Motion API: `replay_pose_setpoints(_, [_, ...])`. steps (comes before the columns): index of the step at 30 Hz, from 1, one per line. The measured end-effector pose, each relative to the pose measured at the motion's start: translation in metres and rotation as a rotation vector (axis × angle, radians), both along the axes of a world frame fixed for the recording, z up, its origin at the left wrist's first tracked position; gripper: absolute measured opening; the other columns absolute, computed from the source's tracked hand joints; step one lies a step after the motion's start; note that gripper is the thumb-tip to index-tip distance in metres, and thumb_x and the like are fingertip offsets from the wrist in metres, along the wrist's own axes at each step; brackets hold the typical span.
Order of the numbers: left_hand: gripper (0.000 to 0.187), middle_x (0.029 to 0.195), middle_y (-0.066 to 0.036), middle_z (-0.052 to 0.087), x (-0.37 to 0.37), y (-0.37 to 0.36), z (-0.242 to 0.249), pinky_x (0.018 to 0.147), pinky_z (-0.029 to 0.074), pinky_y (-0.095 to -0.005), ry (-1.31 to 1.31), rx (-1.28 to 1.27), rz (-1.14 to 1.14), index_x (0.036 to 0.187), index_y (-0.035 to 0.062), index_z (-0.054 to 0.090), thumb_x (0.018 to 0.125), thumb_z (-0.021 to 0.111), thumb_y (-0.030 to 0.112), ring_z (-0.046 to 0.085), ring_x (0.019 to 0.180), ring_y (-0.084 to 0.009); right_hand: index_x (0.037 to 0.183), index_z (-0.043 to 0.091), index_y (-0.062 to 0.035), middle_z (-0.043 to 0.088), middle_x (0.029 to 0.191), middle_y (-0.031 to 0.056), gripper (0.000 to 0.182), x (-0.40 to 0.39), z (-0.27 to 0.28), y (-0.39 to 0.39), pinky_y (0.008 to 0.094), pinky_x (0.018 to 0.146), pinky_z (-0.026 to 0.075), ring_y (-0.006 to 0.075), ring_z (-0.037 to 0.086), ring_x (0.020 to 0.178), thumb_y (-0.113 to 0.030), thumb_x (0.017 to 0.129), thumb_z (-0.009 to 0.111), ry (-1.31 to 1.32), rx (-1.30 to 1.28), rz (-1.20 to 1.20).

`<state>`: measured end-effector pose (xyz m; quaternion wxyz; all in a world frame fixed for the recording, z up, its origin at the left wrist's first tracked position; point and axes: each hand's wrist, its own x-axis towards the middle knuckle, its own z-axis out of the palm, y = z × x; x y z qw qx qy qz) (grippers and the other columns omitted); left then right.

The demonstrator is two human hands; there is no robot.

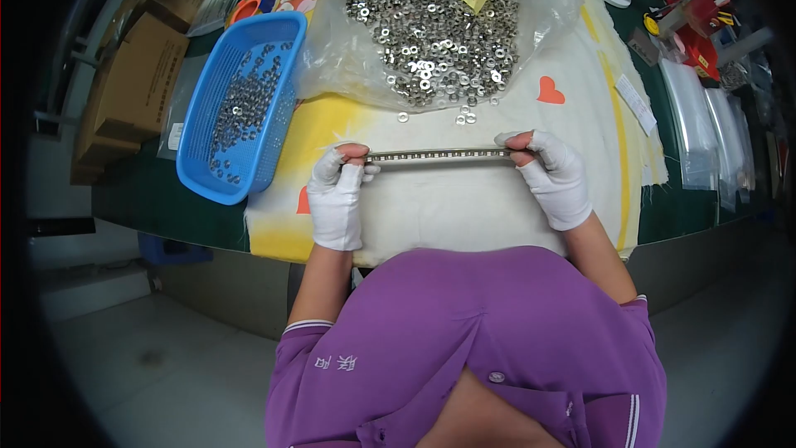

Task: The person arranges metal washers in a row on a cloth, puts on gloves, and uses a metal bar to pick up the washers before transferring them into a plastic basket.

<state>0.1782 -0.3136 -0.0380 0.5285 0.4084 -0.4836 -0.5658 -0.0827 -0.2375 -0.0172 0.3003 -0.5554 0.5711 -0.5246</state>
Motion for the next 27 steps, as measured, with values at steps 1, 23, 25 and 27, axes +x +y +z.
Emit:
replay_pose_setpoints(1, [0.009, 0.089, -0.004, 0.059, 0.0, 0.0, 0.0, 0.065, 0.046, -0.0216, 0.006, -0.002, -0.003, 0.099, 0.0049, 0.061, 0.09, 0.057, 0.005, 0.057, 0.069, -0.0112, 0.097, 0.064, -0.002, 0.068, 0.093, 0.0079, 0.016, 0.0, -0.001, 0.0, 0.0249, 0.077, 0.05, 0.0153, 0.065, 0.085, 0.005, 0.083, 0.059, 0.002, -0.003, -0.001])
replay_pose_setpoints(23, [0.041, 0.102, -0.002, 0.058, -0.029, 0.003, 0.061, 0.076, 0.042, -0.0235, 0.355, -0.027, -0.202, 0.129, 0.0046, 0.044, 0.094, 0.052, 0.024, 0.052, 0.084, -0.0063, 0.142, 0.024, 0.0007, 0.048, 0.107, 0.0069, 0.055, 0.111, 0.065, -0.067, 0.0213, 0.065, 0.042, 0.0085, 0.047, 0.074, -0.013, 0.092, 0.041, -0.354, 0.058, 0.533])
replay_pose_setpoints(25, [0.035, 0.098, -0.001, 0.059, -0.017, -0.012, 0.056, 0.075, 0.044, -0.0237, 0.468, 0.015, -0.183, 0.124, 0.0049, 0.047, 0.094, 0.052, 0.023, 0.053, 0.084, -0.0068, 0.144, 0.022, -0.003, 0.045, 0.112, 0.0077, 0.058, 0.131, 0.065, -0.09, 0.021, 0.064, 0.043, 0.0075, 0.047, 0.076, -0.018, 0.093, 0.043, -0.152, -0.013, 0.49])
replay_pose_setpoints(27, [0.029, 0.095, -0.001, 0.059, -0.003, -0.028, 0.05, 0.074, 0.045, -0.0239, 0.58, 0.055, -0.165, 0.118, 0.0052, 0.05, 0.094, 0.053, 0.021, 0.055, 0.083, -0.0073, 0.145, 0.021, -0.0027, 0.047, 0.108, 0.0076, 0.057, 0.146, 0.063, -0.106, 0.021, 0.066, 0.043, 0.0082, 0.047, 0.077, -0.01, 0.092, 0.042, -0.187, 0.027, 0.533])
